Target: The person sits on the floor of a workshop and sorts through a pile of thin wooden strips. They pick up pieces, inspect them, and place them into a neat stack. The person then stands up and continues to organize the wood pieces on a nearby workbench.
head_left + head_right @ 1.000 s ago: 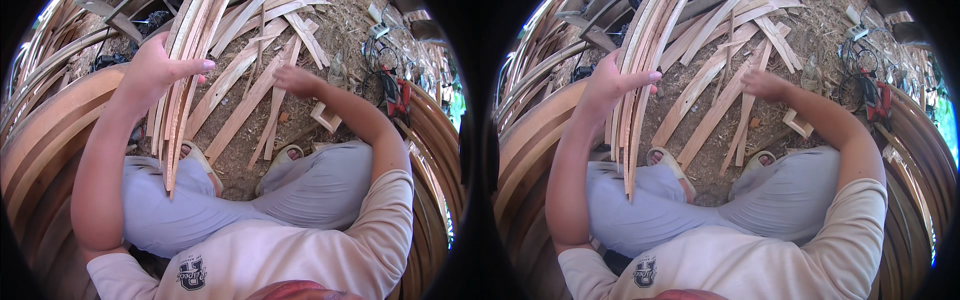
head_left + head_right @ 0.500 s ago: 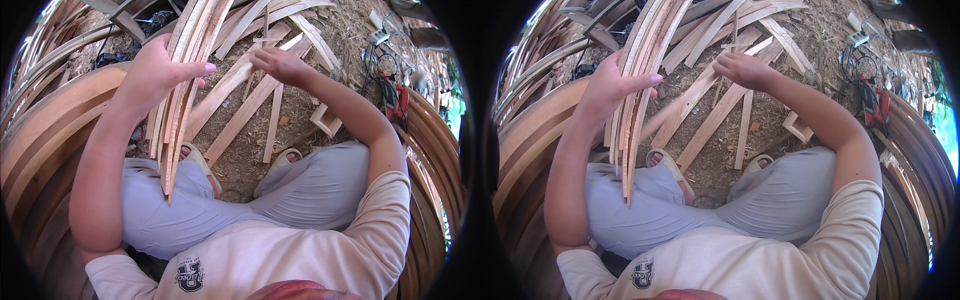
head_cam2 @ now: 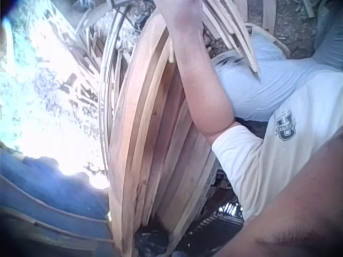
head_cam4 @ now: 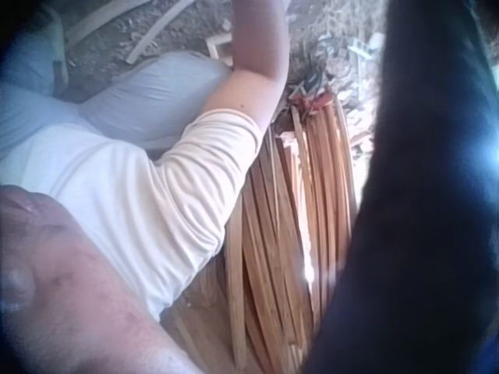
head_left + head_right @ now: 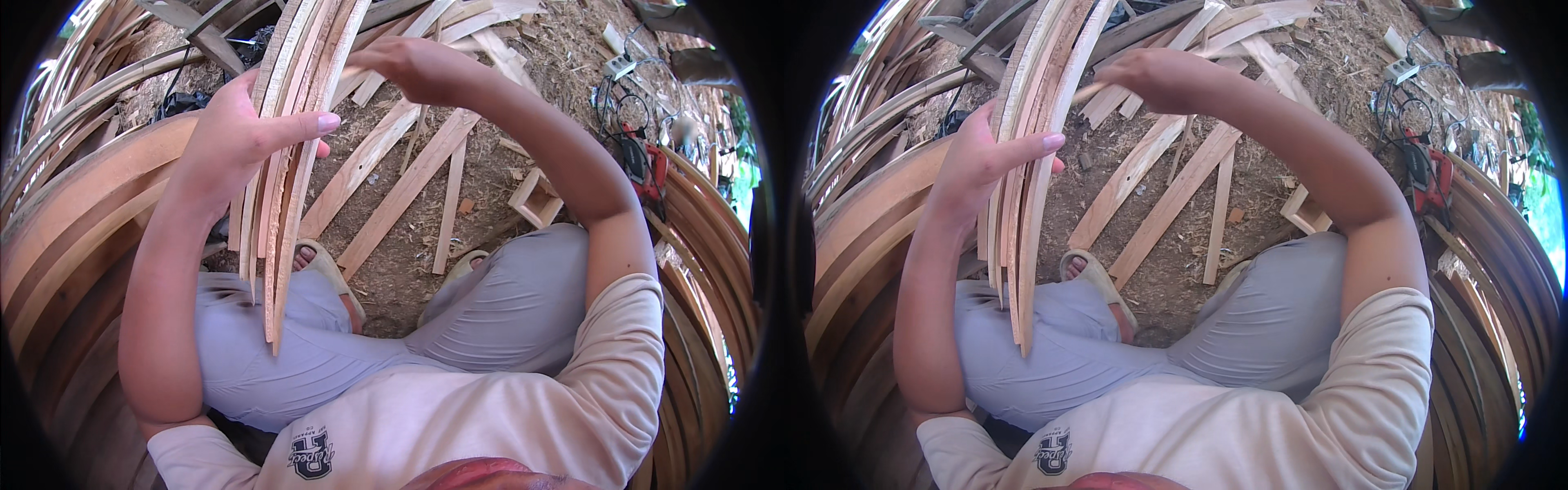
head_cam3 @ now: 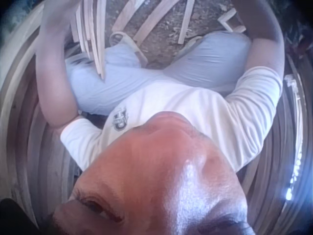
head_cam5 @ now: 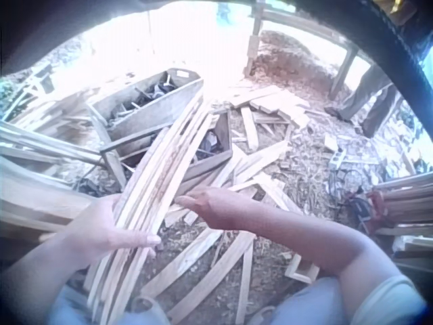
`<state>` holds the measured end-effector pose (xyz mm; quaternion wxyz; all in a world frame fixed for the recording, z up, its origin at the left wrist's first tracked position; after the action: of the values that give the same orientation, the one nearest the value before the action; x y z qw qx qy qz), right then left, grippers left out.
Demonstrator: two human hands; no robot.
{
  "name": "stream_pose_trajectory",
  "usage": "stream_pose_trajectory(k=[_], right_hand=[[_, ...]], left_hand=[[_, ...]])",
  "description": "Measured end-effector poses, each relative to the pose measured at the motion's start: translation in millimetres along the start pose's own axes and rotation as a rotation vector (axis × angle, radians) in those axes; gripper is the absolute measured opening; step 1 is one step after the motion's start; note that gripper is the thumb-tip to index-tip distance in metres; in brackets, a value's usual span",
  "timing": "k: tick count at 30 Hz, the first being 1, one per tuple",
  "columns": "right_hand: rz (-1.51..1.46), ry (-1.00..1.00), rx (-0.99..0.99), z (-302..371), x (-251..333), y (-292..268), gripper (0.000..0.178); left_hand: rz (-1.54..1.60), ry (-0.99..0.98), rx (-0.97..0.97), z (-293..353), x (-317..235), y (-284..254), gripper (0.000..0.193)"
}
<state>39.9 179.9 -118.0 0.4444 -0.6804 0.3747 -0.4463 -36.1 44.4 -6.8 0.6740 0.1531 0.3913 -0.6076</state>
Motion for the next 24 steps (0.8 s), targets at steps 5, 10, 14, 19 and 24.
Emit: stream_pose_trajectory(k=[5, 10, 14, 19, 24], right_hand=[[0.209, -0.013, -0.128, 2, -14, 18, 0.047], [0.479, 0.067, 0.050, 67, -18, 96, 0.044], [-0.133, -0.231, 0.584, 117, 63, 184, 0.033], [0.101, -0.228, 0.211, 133, 53, 180, 0.044], [0.025, -0.255, 0.342, 113, 42, 184, 0.057]], left_hand=[[-0.026, 0.018, 0.030, 5, -2, 4, 0.054], [-0.095, 0.050, 0.011, 6, 1, 1, 0.054], [-0.204, 0.062, 0.028, 8, 5, -1, 0.059], [0.007, 0.021, 0.126, 14, 7, -4, 0.050], [0.022, -0.057, 0.086, 39, 4, -13, 0.049]])
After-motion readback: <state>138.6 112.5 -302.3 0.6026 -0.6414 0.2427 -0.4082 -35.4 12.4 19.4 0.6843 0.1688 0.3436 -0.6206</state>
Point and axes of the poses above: each hand's wrist, its own z-axis away from the middle knuckle, its own y-axis out of the palm, x = y × z, the point moved 8 cm from there along -z, towards the middle knuckle, and after that the axes turned 14 degrees about -y, right-handed, at the moved point
